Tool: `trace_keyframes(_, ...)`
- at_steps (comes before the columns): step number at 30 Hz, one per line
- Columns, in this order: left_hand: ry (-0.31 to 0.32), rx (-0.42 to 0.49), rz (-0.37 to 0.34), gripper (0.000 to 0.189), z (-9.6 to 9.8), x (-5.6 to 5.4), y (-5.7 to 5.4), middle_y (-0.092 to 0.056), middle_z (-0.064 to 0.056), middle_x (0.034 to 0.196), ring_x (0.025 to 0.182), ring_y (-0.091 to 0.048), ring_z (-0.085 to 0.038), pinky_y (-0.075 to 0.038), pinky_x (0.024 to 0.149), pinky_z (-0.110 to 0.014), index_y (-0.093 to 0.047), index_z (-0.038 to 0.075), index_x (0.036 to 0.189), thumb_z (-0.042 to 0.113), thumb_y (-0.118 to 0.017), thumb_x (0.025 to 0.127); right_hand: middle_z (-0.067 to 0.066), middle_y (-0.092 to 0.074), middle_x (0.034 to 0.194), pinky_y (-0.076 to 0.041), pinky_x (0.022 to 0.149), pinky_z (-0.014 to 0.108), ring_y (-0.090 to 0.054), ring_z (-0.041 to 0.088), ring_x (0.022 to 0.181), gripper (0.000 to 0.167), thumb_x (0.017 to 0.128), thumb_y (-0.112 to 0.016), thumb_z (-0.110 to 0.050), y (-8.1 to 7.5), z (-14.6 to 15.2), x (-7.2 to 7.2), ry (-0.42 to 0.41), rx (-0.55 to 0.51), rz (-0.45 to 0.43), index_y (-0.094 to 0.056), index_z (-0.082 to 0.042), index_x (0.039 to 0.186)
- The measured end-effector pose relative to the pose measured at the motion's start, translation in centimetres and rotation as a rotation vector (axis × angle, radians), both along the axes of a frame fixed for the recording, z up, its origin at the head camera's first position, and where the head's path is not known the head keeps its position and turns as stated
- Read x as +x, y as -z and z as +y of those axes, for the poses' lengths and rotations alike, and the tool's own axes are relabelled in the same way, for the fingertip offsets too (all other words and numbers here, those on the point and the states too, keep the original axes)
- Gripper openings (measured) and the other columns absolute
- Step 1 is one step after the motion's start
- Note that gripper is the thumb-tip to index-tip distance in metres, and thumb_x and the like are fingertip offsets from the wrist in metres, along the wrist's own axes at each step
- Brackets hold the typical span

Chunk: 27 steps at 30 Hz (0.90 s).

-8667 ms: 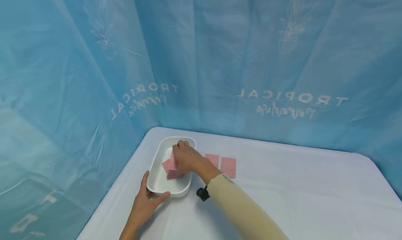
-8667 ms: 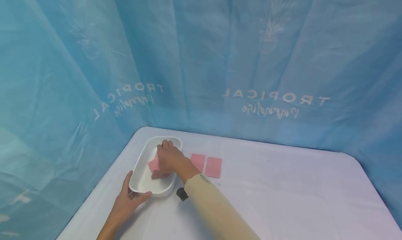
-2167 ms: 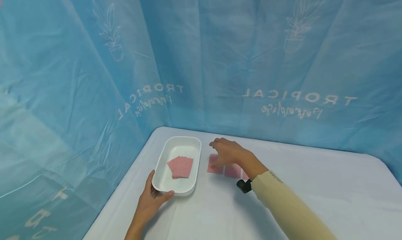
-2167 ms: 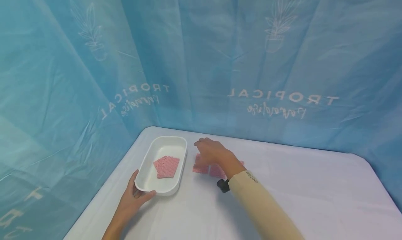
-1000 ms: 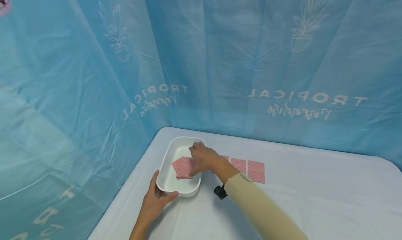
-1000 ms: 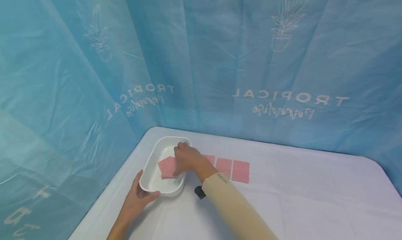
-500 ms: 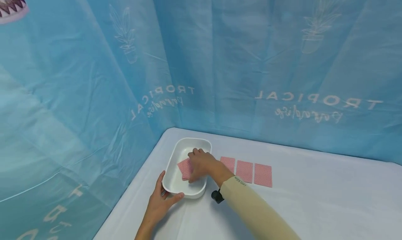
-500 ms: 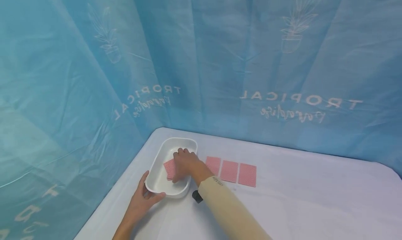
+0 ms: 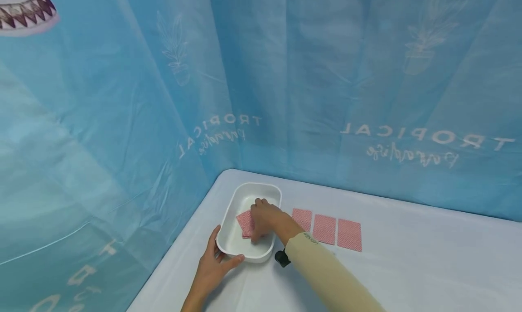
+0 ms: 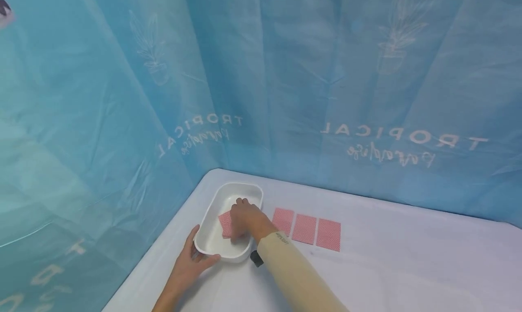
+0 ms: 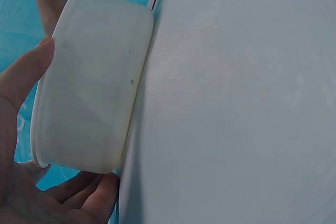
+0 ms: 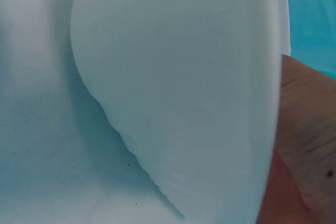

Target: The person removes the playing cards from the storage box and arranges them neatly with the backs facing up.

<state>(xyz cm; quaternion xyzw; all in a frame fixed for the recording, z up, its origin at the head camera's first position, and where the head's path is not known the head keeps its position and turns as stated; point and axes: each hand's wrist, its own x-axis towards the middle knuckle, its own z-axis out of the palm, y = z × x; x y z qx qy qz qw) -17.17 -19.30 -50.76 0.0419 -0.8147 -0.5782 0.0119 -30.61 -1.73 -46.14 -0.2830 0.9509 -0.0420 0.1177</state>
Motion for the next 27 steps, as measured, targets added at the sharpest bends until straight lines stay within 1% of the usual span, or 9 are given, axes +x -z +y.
trace_keyframes(3, -0.031, -0.029, -0.017, 0.106, -0.5, 0.3, 0.0, -0.029, -0.011, 0.152, 0.134, -0.038, -0.032, -0.040, 0.105, -0.041, -0.015, 0.026, 0.153, 0.033, -0.085, 0.073, 0.000, -0.045, 0.105, -0.048, 0.084, 0.027, -0.041, 0.016, 0.098, 0.074, 0.063, -0.086, -0.051, 0.4, -0.5, 0.0, -0.027, -0.027, -0.001, -0.057, -0.010, 0.117)
trace_keyframes(6, -0.055, -0.046, -0.024, 0.106, -1.0, 0.5, -0.4, -0.030, -0.009, 0.152, 0.134, -0.038, -0.031, -0.040, 0.105, -0.042, -0.016, 0.027, 0.153, 0.034, -0.085, 0.073, 0.000, -0.044, 0.103, -0.047, 0.080, 0.027, -0.040, 0.016, 0.096, 0.063, 0.063, -0.087, -0.048, 0.1, -1.1, -0.1, -0.036, -0.044, -0.019, -0.059, -0.011, 0.106)
trace_keyframes(11, -0.024, -0.055, -0.028, 0.107, -0.9, 0.2, -0.7, -0.030, -0.009, 0.152, 0.134, -0.037, -0.031, -0.040, 0.105, -0.042, -0.014, 0.027, 0.153, 0.037, -0.084, 0.073, 0.000, -0.044, 0.102, -0.048, 0.076, 0.027, -0.040, 0.016, 0.096, 0.040, 0.062, -0.089, -0.041, -0.6, -1.0, -0.3, 0.025, -0.034, -0.069, -0.063, -0.017, 0.082)
trace_keyframes(14, -0.031, -0.052, -0.028, 0.107, -0.6, 0.0, -0.5, -0.031, -0.007, 0.152, 0.134, -0.038, -0.029, -0.040, 0.105, -0.040, -0.015, 0.029, 0.152, 0.037, -0.085, 0.072, 0.000, -0.044, 0.101, -0.048, 0.074, 0.026, -0.040, 0.016, 0.095, 0.035, 0.063, -0.089, -0.038, -0.7, -0.7, -0.5, 0.038, -0.047, -0.082, -0.063, -0.019, 0.076)
trace_keyframes(17, -0.027, -0.033, -0.019, 0.106, -0.4, -0.2, -0.3, -0.030, -0.008, 0.152, 0.135, -0.038, -0.030, -0.039, 0.105, -0.040, -0.016, 0.029, 0.152, 0.035, -0.085, 0.072, 0.000, -0.044, 0.100, -0.048, 0.071, 0.026, -0.040, 0.016, 0.095, 0.032, 0.063, -0.089, -0.036, -0.6, -0.3, -0.6, 0.041, -0.052, -0.089, -0.064, -0.019, 0.075)
trace_keyframes(21, -0.008, -0.014, -0.015, 0.106, -0.1, -0.3, -0.1, -0.029, -0.011, 0.153, 0.135, -0.036, -0.032, -0.038, 0.106, -0.041, -0.015, 0.027, 0.153, 0.032, -0.085, 0.074, 0.000, -0.044, 0.100, -0.048, 0.071, 0.025, -0.040, 0.016, 0.094, 0.035, 0.063, -0.089, -0.034, -0.4, 0.1, -0.7, 0.050, -0.058, -0.098, -0.063, -0.017, 0.080)
trace_keyframes(25, -0.010, 0.000, -0.026, 0.107, 0.2, -0.3, 0.1, -0.028, -0.012, 0.153, 0.135, -0.035, -0.032, -0.037, 0.107, -0.042, -0.014, 0.027, 0.153, 0.030, -0.085, 0.074, 0.000, -0.043, 0.100, -0.049, 0.072, 0.025, -0.040, 0.016, 0.095, 0.041, 0.063, -0.090, -0.033, -0.2, 0.3, -0.7, 0.053, -0.057, -0.108, -0.060, -0.017, 0.087)
trace_keyframes(27, -0.011, 0.008, -0.033, 0.107, 0.3, -0.3, 0.2, -0.027, -0.012, 0.153, 0.135, -0.035, -0.033, -0.037, 0.107, -0.042, -0.014, 0.027, 0.153, 0.029, -0.085, 0.074, 0.000, -0.044, 0.101, -0.048, 0.074, 0.025, -0.039, 0.016, 0.096, 0.046, 0.063, -0.090, -0.033, -0.1, 0.5, -0.7, 0.049, -0.047, -0.106, -0.061, -0.015, 0.094)
